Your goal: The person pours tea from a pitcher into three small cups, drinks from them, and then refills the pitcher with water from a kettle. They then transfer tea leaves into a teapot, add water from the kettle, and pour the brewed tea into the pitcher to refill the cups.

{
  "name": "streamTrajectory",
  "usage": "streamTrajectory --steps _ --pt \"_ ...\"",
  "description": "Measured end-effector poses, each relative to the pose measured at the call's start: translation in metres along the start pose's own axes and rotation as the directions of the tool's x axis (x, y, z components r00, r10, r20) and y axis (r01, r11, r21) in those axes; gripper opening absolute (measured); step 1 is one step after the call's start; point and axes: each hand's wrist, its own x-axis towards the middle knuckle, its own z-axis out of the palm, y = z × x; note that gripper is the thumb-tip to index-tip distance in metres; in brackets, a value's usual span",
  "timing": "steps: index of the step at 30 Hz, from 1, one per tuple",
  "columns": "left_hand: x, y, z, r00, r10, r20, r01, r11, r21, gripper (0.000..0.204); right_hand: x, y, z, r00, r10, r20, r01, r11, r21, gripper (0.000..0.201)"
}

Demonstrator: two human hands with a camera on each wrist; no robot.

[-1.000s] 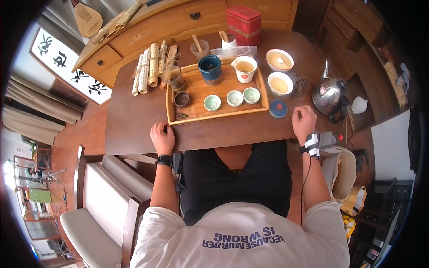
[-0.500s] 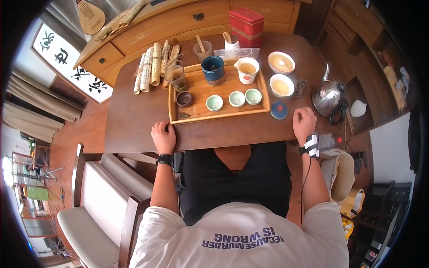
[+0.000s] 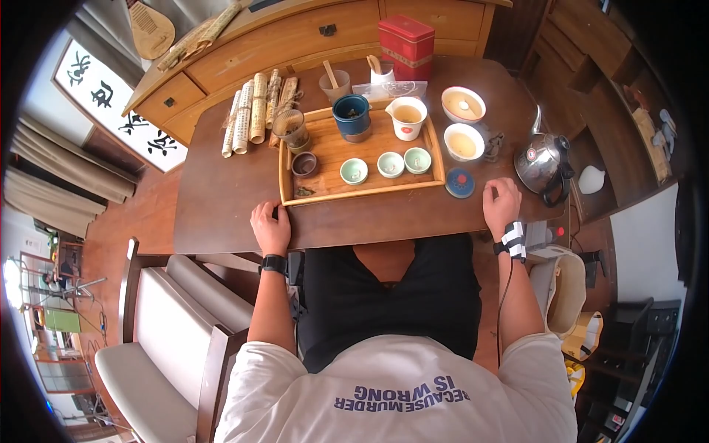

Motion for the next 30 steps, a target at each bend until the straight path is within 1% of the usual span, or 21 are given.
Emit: streamTrajectory --steps 2,5,8,11,14,17,20,23,25,27,28,29,30 --pt "0.0 0.0 0.0 1.0 0.002 -0.016 -0.003 1.0 -0.012 0.009 0.0 0.0 0.0 1.0 -0.001 -0.005 0.001 1.0 0.004 0.006" --pt "-0.001 -0.002 -0.003 0.998 -0.04 -0.051 0.035 0.996 -0.085 0.009 0.0 -0.001 -0.001 1.0 0.001 -0.003 -0.001 1.0 0.005 0.005" --pt "-0.004 -0.001 -0.007 0.98 -0.171 -0.097 0.142 0.957 -0.253 0.01 0.0 0.0 -0.001 1.0 0.003 0.003 -0.003 1.0 0.016 0.005" --pt "-0.014 -0.005 -0.012 0.985 -0.149 -0.084 0.13 0.97 -0.204 0.011 0.0 0.0 -0.001 1.0 -0.003 -0.005 0.003 1.0 0.02 0.005" --pt "-0.023 -0.002 -0.017 0.987 -0.142 -0.071 0.118 0.957 -0.265 0.012 0.0 0.0 0.0 1.0 -0.016 -0.016 0.016 1.0 0.01 0.005" --pt "-0.027 -0.005 -0.02 0.983 -0.168 -0.076 0.139 0.945 -0.297 0.012 0.001 0.0 -0.001 1.0 -0.01 -0.005 0.01 1.0 0.01 0.006" --pt "-0.034 0.001 -0.028 0.973 -0.224 -0.053 0.19 0.911 -0.365 0.011 0.0 0.001 -0.001 1.0 -0.013 -0.006 0.013 1.0 0.027 0.006" --pt "-0.062 -0.011 -0.033 0.992 -0.097 -0.084 0.067 0.95 -0.306 0.01 0.0 0.001 -0.001 1.0 -0.007 -0.014 0.008 0.999 0.035 0.006" --pt "-0.085 0.0 -0.058 0.999 -0.018 -0.044 0.007 0.97 -0.244 0.009 0.0 0.002 -0.001 1.0 -0.011 -0.021 0.011 0.999 0.035 0.006" --pt "-0.111 0.014 -0.089 0.996 -0.025 0.081 0.039 0.982 -0.183 0.012 -0.002 0.002 0.001 1.0 -0.008 -0.017 0.009 0.999 0.037 0.007" --pt "-0.13 0.017 -0.101 0.974 -0.155 0.166 0.193 0.949 -0.248 0.008 -0.003 0.003 0.002 1.0 -0.005 -0.013 0.006 0.999 0.037 0.007" --pt "-0.149 0.019 -0.111 0.927 -0.273 0.256 0.345 0.889 -0.3 0.006 -0.002 0.003 0.002 1.0 -0.003 -0.01 0.003 0.999 0.036 0.007" --pt "-0.166 0.019 -0.121 0.901 -0.287 0.326 0.386 0.873 -0.298 0.007 -0.002 0.003 0.001 1.0 -0.009 -0.007 0.009 0.999 0.041 0.009"
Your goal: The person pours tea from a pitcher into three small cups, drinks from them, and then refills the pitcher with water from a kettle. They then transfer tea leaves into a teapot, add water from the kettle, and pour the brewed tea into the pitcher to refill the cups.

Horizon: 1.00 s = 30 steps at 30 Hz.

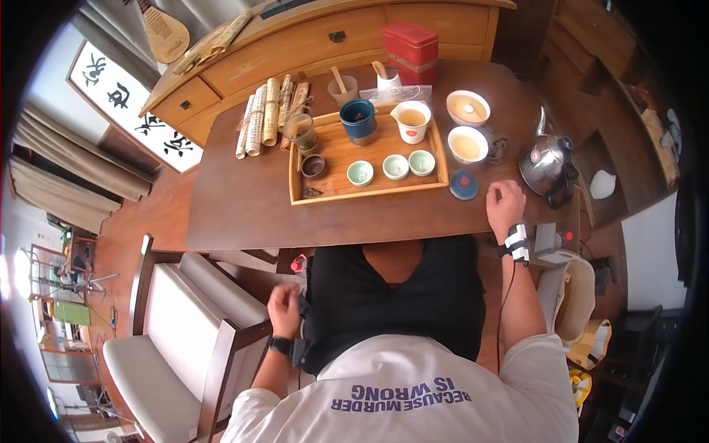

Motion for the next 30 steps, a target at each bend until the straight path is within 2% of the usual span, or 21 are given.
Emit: streamTrajectory --steps 1,2,3,4,5,7,8,10,12,13,14,16,19,22,26,30 --pt "-0.019 -0.004 -0.006 0.997 -0.043 0.063 0.044 0.999 -0.011 0.009 0.0 0.0 0.0 1.0 0.001 0.0 -0.001 1.0 0.001 0.009" --pt "-0.039 -0.025 -0.014 0.952 -0.222 0.209 0.239 0.969 -0.056 0.012 -0.001 0.001 0.001 1.0 0.003 0.0 -0.003 1.0 0.002 0.009" --pt "-0.054 -0.045 -0.021 0.854 -0.378 0.356 0.429 0.9 -0.073 0.015 -0.001 0.001 0.001 1.0 0.005 0.0 -0.005 1.0 0.003 0.009" --pt "-0.064 -0.043 -0.028 0.741 -0.536 0.404 0.583 0.813 0.009 0.015 -0.001 0.0 0.001 1.0 0.009 0.002 -0.009 1.0 0.003 0.009" --pt "-0.071 -0.037 -0.034 0.599 -0.672 0.435 0.711 0.696 0.096 0.016 -0.002 0.0 0.001 1.0 0.012 0.003 -0.012 1.0 0.002 0.009" --pt "-0.098 -0.06 -0.047 0.626 -0.577 0.524 0.509 0.812 0.287 0.022 0.0 0.0 0.0 1.0 0.015 0.003 -0.015 1.0 0.004 0.009" --pt "-0.121 -0.102 -0.057 0.715 -0.321 0.622 0.124 0.933 0.339 0.028 0.0 -0.001 -0.001 1.0 0.015 0.003 -0.015 1.0 0.007 0.008" --pt "-0.162 -0.128 -0.069 0.663 -0.176 0.728 -0.166 0.913 0.372 0.037 0.001 -0.003 -0.002 1.0 0.015 0.009 -0.015 1.0 0.014 0.008" --pt "-0.178 -0.118 -0.077 0.57 -0.422 0.705 0.093 0.886 0.455 0.042 0.001 -0.005 -0.004 1.0 0.025 0.012 -0.025 1.0 0.016 0.007" --pt "-0.18 -0.107 -0.08 0.505 -0.544 0.67 0.233 0.833 0.501 0.043 0.0 -0.006 -0.006 0.999 0.031 0.011 -0.031 0.999 0.016 0.006" --pt "-0.174 -0.085 -0.082 0.415 -0.671 0.614 0.407 0.741 0.535 0.044 0.001 -0.007 -0.006 0.999 0.036 0.013 -0.037 0.999 0.016 0.006" --pt "-0.17 -0.048 -0.08 0.316 -0.797 0.515 0.582 0.592 0.558 0.041 0.001 -0.007 -0.006 1.0 0.025 0.008 -0.025 0.999 0.019 0.006" --pt "-0.174 -0.073 -0.088 0.26 -0.578 0.773 0.331 0.806 0.491 0.042 0.001 -0.004 -0.003 1.0 0.007 -0.013 -0.007 1.0 0.023 0.006" --pt "-0.17 -0.058 -0.086 0.229 -0.61 0.758 0.334 0.781 0.528 0.041 0.0 -0.004 -0.002 1.0 0.014 -0.002 -0.014 1.0 0.026 0.005" --pt "-0.163 -0.032 -0.08 0.231 -0.698 0.678 0.357 0.709 0.608 0.04 0.001 -0.005 -0.004 0.999 0.032 0.006 -0.032 0.999 0.031 0.005" --pt "-0.16 -0.01 -0.085 0.235 -0.712 0.661 0.306 0.7 0.645 0.039 0.0 -0.002 -0.002 1.0 0.017 -0.001 -0.017 1.0 0.013 0.004"
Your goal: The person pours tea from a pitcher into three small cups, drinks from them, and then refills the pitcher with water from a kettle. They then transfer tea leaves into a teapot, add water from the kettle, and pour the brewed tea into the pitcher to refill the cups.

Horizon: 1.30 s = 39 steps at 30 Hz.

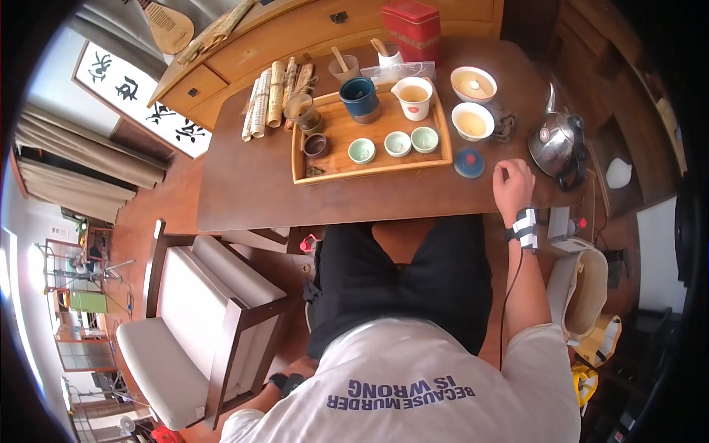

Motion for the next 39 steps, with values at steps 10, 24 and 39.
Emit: streamTrajectory --steps 10,24,39 --pt "-0.038 0.078 -0.175 0.806 0.56 -0.193 -0.59 0.733 -0.337 0.02 -0.001 0.006 0.004 1.0 -0.003 0.011 0.003 1.0 -0.029 0.006" --pt "0.155 0.215 -0.309 0.051 0.198 -0.979 -0.911 0.411 0.035 0.033 0.001 0.005 0.003 1.0 -0.002 0.01 0.002 0.999 -0.04 0.003" --pt "0.161 0.218 -0.303 0.056 0.209 -0.976 -0.899 0.435 0.042 0.027 0.001 0.003 0.003 1.0 -0.006 0.011 0.006 0.998 -0.058 0.004"
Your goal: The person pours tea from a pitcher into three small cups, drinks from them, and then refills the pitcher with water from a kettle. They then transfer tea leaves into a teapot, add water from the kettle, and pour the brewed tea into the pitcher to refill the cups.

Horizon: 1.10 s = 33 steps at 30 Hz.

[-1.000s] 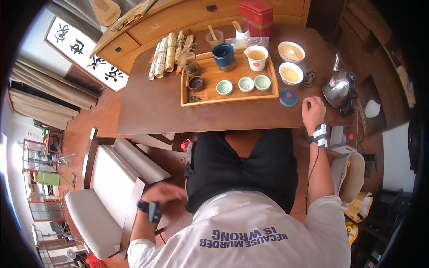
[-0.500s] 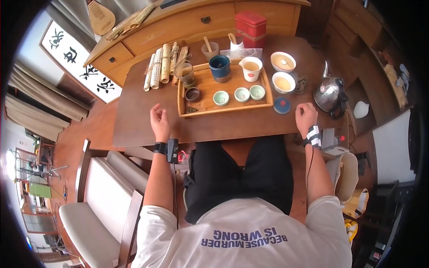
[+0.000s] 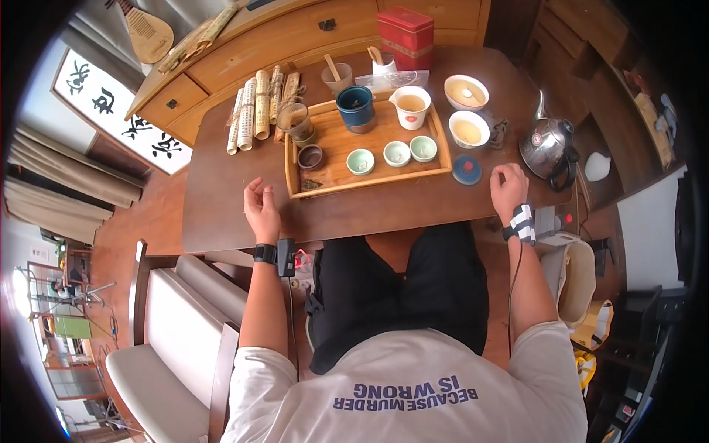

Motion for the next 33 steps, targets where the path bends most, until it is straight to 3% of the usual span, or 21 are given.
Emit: streamTrajectory --steps 7,10,16,22,33 --pt "0.001 -0.016 0.01 0.999 -0.022 0.035 0.022 1.0 0.015 0.028 0.001 -0.002 -0.002 1.0 0.003 0.005 -0.003 1.0 0.004 0.004" --pt "-0.006 -0.022 0.01 0.999 -0.044 0.014 0.04 0.969 0.242 0.027 0.001 -0.003 -0.002 1.0 0.006 0.008 -0.006 1.0 0.008 0.004" --pt "-0.02 -0.006 0.019 1.0 -0.025 -0.001 0.025 0.966 0.257 0.023 0.001 -0.002 -0.002 1.0 0.003 -0.003 -0.003 1.0 0.01 0.004" --pt "-0.022 -0.01 0.022 0.997 0.067 0.027 -0.072 0.941 0.33 0.021 0.0 -0.002 -0.002 1.0 0.005 0.002 -0.005 1.0 0.005 0.005" --pt "-0.022 -0.012 0.021 0.994 0.09 0.057 -0.104 0.926 0.362 0.02 0.001 0.0 -0.003 1.0 0.012 0.008 -0.012 1.0 0.019 0.005"
